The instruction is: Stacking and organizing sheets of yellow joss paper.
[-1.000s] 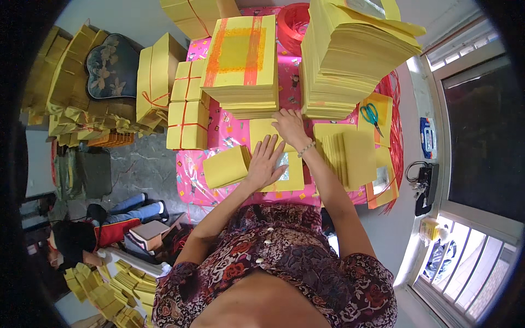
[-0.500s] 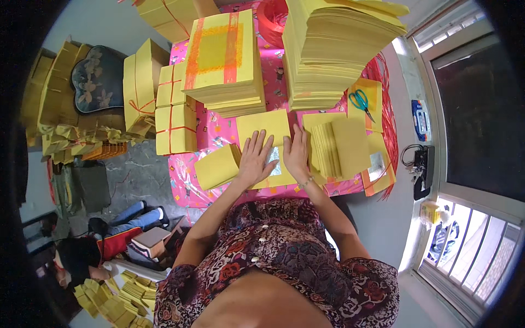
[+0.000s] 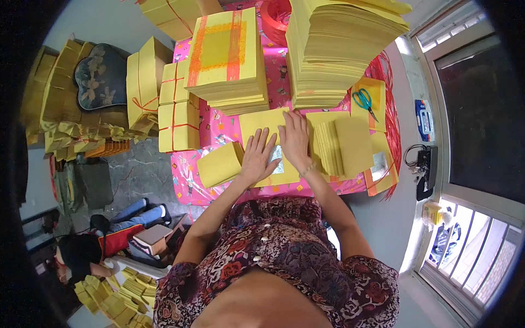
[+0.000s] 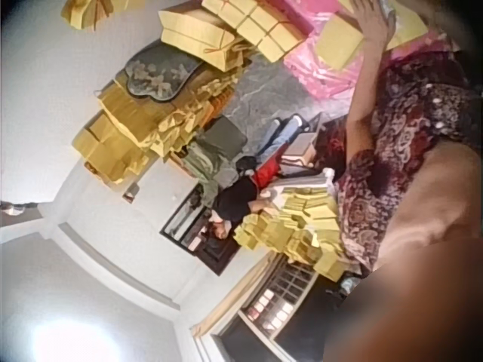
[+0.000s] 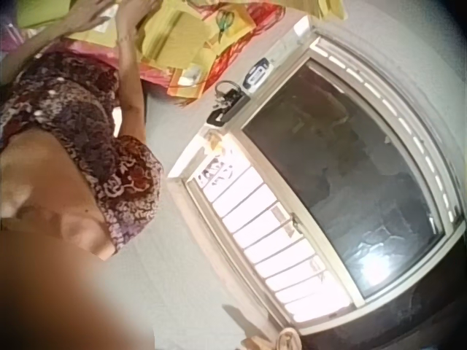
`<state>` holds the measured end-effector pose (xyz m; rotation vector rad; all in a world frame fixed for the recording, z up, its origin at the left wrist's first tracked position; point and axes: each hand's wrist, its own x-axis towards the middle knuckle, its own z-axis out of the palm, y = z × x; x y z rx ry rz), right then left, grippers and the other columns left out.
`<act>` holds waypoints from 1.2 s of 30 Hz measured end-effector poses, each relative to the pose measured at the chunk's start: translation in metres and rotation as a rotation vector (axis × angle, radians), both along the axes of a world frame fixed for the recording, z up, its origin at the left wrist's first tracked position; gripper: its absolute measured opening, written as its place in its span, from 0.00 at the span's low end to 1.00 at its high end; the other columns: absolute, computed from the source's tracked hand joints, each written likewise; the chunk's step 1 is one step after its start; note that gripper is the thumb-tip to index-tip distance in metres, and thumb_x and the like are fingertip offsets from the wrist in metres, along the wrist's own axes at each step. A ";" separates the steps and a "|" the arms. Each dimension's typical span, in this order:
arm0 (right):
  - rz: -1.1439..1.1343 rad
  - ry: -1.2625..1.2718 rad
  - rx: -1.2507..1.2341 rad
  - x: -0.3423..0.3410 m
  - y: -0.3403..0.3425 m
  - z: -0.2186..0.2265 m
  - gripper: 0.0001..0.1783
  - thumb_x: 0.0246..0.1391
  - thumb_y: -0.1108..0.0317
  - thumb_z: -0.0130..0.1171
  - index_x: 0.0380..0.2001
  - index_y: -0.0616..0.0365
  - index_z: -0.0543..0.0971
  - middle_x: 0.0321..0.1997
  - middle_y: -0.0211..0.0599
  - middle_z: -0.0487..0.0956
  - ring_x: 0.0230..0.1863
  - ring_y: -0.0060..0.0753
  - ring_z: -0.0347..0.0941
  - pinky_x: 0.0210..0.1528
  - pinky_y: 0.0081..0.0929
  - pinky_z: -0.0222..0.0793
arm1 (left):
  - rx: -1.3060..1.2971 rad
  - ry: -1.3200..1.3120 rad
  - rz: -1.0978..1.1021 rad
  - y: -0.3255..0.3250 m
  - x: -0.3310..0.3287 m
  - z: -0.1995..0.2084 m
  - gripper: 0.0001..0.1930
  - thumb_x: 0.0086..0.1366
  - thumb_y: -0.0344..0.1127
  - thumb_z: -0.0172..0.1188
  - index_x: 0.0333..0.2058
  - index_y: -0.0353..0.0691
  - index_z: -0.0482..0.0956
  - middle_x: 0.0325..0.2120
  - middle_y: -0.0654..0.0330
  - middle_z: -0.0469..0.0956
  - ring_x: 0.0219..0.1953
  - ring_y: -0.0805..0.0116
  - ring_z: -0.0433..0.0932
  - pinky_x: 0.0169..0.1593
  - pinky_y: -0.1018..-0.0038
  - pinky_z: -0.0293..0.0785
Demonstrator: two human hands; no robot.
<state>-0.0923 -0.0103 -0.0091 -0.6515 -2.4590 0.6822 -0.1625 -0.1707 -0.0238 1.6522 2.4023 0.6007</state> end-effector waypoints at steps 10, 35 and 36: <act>0.300 -0.229 0.135 -0.063 0.022 -0.020 0.14 0.53 0.68 0.60 0.44 0.56 0.80 0.44 0.36 0.77 0.52 0.42 0.71 0.59 0.44 0.60 | -0.030 0.014 -0.014 -0.001 0.001 -0.002 0.40 0.64 0.53 0.57 0.69 0.39 0.55 0.70 0.41 0.50 0.72 0.39 0.46 0.72 0.48 0.44; 0.172 -0.098 -0.091 0.022 -0.010 -0.022 0.06 0.58 0.68 0.57 0.34 0.57 0.72 0.34 0.43 0.73 0.39 0.50 0.72 0.42 0.46 0.68 | -0.036 -0.017 -0.012 -0.002 0.001 -0.006 0.46 0.61 0.62 0.57 0.70 0.39 0.55 0.70 0.44 0.51 0.72 0.38 0.45 0.72 0.47 0.44; 0.169 -0.102 -0.096 0.023 -0.012 -0.026 0.06 0.58 0.68 0.57 0.34 0.57 0.72 0.34 0.43 0.73 0.39 0.50 0.72 0.42 0.46 0.68 | -0.040 -0.021 -0.014 -0.002 0.001 -0.007 0.46 0.61 0.62 0.57 0.70 0.39 0.55 0.70 0.44 0.51 0.72 0.38 0.45 0.72 0.47 0.44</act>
